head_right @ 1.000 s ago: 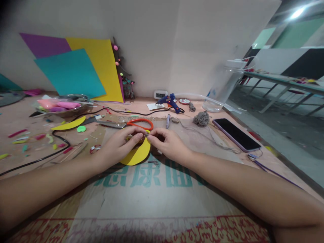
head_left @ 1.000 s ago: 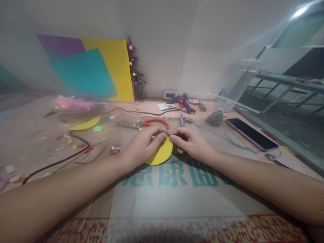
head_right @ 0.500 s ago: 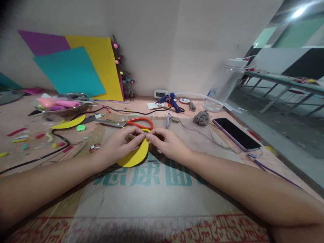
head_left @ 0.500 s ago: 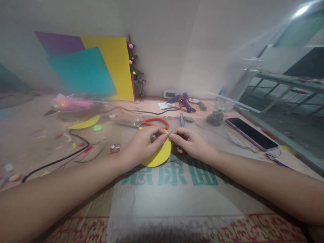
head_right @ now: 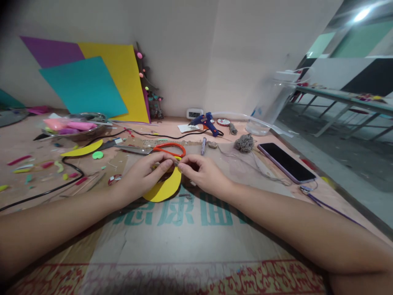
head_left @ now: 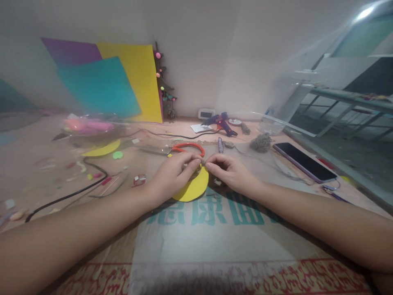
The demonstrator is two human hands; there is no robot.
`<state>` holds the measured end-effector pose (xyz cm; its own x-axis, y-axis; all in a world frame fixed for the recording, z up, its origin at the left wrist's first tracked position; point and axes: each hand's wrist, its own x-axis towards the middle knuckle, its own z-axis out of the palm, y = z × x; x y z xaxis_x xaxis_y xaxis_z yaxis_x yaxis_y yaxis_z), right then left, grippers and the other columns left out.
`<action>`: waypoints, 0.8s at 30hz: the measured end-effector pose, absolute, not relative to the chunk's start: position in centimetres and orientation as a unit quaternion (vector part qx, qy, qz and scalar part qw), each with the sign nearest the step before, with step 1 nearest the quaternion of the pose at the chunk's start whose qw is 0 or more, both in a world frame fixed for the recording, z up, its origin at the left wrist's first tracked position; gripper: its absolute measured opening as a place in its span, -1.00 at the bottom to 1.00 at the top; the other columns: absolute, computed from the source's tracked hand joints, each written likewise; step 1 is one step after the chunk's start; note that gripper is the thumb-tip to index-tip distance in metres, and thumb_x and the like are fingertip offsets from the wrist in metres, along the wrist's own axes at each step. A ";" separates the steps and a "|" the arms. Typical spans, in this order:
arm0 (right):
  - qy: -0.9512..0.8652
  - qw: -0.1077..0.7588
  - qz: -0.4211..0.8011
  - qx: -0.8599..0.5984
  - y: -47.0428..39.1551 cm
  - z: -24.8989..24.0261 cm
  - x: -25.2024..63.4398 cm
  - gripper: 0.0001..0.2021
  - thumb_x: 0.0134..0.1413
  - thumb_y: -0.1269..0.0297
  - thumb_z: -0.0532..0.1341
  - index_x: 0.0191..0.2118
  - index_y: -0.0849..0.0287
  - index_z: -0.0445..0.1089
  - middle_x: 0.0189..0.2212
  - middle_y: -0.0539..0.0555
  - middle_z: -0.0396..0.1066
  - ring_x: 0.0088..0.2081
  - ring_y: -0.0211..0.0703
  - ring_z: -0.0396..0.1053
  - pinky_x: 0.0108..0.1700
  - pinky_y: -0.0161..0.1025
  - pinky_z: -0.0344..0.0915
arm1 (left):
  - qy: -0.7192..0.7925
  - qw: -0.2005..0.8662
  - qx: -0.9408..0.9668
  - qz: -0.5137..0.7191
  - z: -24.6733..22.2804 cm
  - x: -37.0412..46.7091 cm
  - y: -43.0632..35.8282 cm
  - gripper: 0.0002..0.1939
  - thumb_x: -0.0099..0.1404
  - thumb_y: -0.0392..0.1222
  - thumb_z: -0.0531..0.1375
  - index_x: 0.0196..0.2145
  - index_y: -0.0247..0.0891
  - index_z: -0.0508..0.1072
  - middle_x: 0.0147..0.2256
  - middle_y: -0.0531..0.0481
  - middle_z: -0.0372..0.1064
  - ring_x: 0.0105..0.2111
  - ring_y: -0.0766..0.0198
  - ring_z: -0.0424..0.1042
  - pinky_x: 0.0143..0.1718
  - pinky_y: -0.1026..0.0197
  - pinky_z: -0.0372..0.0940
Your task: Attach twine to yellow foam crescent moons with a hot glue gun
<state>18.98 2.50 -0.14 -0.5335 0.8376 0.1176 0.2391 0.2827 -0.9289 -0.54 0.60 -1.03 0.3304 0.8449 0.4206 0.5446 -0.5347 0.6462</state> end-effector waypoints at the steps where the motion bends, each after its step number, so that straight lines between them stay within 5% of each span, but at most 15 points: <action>1: -0.736 0.316 0.473 -0.368 2.5 -0.1 18.9 -0.76 0.20 0.11 0.15 -0.34 0.20 0.33 -0.61 -0.12 0.20 -0.61 -0.38 0.14 -0.59 -0.39 0.11 | 0.437 0.205 0.788 0.382 -1.0 -0.5 0.6 -0.75 0.42 -0.09 0.02 -0.22 -0.25 0.44 -0.28 0.00 0.48 -0.26 0.24 0.44 -0.25 0.23 0.30; 24: -0.744 0.308 0.454 -0.380 2.5 0.0 18.9 -0.77 0.12 0.12 0.20 -0.33 0.20 0.35 -0.57 -0.09 0.26 -0.56 -0.34 0.20 -0.55 -0.37 0.15 | 0.439 0.197 0.791 0.378 -1.0 -0.4 0.6 -0.79 0.38 -0.11 0.08 -0.23 -0.25 0.45 -0.27 -0.01 0.49 -0.26 0.24 0.45 -0.22 0.23 0.34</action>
<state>18.91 2.55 -0.03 -0.5209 0.8460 0.1140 0.2855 0.2985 -0.9107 -0.41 0.58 -1.04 0.3283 0.8435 0.4251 0.5453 -0.5367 0.6439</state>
